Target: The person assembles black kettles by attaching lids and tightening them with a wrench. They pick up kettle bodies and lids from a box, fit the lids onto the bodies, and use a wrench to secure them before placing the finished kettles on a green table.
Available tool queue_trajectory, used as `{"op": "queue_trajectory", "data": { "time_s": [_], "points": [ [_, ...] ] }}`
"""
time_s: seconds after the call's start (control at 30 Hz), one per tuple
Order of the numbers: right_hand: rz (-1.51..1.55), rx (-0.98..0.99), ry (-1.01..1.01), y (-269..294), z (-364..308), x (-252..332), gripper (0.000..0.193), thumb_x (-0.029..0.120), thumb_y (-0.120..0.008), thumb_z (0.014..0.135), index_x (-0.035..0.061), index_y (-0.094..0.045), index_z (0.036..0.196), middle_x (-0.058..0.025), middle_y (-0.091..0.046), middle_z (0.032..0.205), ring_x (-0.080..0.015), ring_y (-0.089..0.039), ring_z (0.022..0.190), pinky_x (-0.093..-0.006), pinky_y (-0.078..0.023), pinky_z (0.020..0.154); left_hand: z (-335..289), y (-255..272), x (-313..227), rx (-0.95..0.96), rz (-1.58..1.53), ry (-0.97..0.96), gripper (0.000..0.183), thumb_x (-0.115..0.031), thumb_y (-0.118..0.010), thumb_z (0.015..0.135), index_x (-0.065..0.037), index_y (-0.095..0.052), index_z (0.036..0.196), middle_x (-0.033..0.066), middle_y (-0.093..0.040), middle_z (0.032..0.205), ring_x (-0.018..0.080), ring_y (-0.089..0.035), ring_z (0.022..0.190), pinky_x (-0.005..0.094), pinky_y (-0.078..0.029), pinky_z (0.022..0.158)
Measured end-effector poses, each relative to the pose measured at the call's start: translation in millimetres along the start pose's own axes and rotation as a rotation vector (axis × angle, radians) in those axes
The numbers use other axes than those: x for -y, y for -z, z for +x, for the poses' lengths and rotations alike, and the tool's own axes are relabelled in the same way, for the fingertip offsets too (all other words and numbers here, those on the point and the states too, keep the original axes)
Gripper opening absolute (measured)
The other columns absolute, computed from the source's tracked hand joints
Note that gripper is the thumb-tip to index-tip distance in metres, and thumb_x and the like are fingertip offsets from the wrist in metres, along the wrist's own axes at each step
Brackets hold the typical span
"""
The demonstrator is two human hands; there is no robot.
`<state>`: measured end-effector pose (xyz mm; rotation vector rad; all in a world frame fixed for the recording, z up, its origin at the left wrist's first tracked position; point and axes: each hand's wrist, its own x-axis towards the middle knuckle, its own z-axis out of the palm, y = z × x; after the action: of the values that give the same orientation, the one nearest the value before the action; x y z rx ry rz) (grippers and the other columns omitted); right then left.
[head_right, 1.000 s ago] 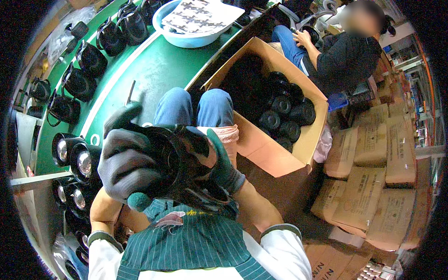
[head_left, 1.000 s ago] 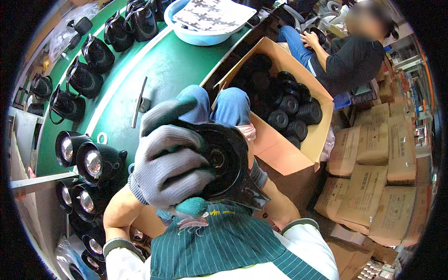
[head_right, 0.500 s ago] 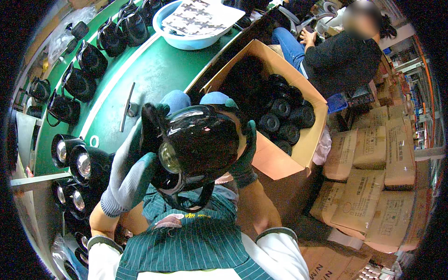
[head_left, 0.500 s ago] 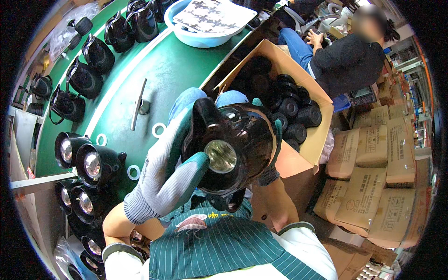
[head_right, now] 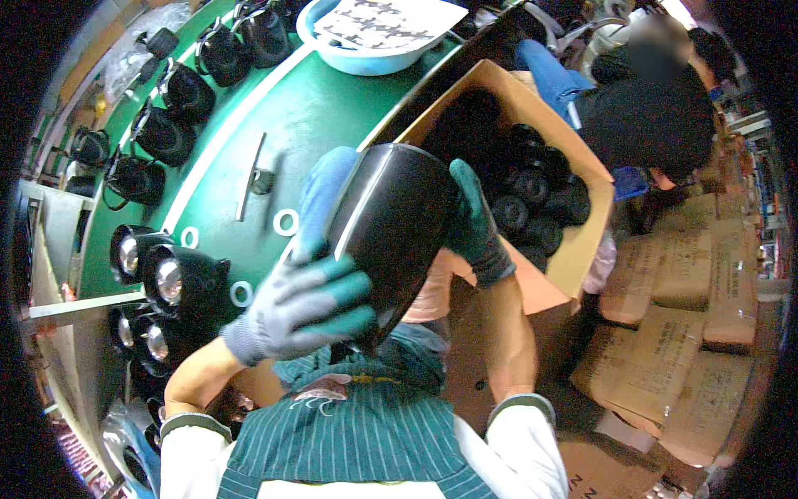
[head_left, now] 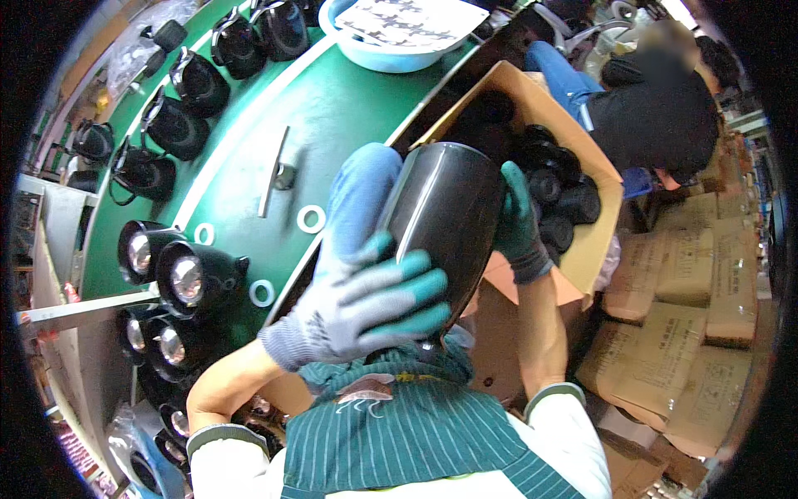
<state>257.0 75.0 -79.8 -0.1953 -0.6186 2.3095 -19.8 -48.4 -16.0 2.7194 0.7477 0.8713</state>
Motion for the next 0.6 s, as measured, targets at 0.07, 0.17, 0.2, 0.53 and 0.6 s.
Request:
{"op": "queue_trajectory", "data": {
  "time_s": [0.07, 0.17, 0.2, 0.53, 0.6],
  "points": [
    [-0.691, -0.190, 0.170, 0, 12, -1, 0.061, 0.048, -0.047, 0.103, -0.0036, -0.064, 0.131, -0.0182, -0.063, 0.136, -0.0271, -0.058, 0.128, -0.0420, -0.042, 0.114, -50, -41, -1, 0.107, 0.113, -0.117, 0.047, -0.014, -0.058, 0.084, -0.022, -0.064, 0.130, 0.0034, -0.049, 0.153, 0.0243, -0.045, 0.143, 0.0560, -0.028, 0.123],
    [-1.199, -0.071, 0.316, -6, 24, -40, 0.017, 0.010, -0.073, 0.088, -0.0016, -0.076, 0.100, -0.0134, -0.072, 0.118, -0.0216, -0.065, 0.117, -0.0373, -0.050, 0.105, -112, -74, 15, 0.240, -0.065, 0.061, 0.041, -0.028, -0.073, 0.077, -0.019, -0.070, 0.117, 0.0074, -0.060, 0.137, 0.0284, -0.056, 0.129, 0.0546, -0.038, 0.117],
    [-1.304, 0.016, 0.452, -5, 22, -54, 0.013, 0.006, -0.075, 0.085, 0.0007, -0.077, 0.097, -0.0131, -0.073, 0.116, -0.0208, -0.067, 0.112, -0.0361, -0.050, 0.103, -121, -68, 29, 0.150, -0.039, 0.116, 0.043, -0.028, -0.076, 0.072, -0.018, -0.071, 0.114, 0.0074, -0.063, 0.128, 0.0295, -0.060, 0.121, 0.0540, -0.043, 0.111],
    [-0.995, -0.314, 0.240, 1, -13, -83, 0.034, -0.002, -0.055, 0.098, -0.0050, -0.060, 0.132, -0.0122, -0.063, 0.134, -0.0177, -0.060, 0.123, -0.0324, -0.045, 0.109, -111, -99, 212, -0.080, 0.732, 1.224, 0.073, -0.039, -0.073, 0.087, -0.002, -0.047, 0.145, 0.0269, -0.053, 0.136, 0.0447, -0.050, 0.126, 0.0515, -0.045, 0.105],
    [-0.983, -0.316, 0.222, 2, -18, -81, 0.039, -0.002, -0.054, 0.099, -0.0050, -0.055, 0.138, -0.0141, -0.060, 0.139, -0.0196, -0.058, 0.128, -0.0337, -0.043, 0.112, -107, -101, 229, 0.007, 0.589, 1.365, 0.068, -0.039, -0.072, 0.089, -0.007, -0.049, 0.145, 0.0251, -0.058, 0.130, 0.0428, -0.057, 0.119, 0.0491, -0.050, 0.097]
  ]
}}
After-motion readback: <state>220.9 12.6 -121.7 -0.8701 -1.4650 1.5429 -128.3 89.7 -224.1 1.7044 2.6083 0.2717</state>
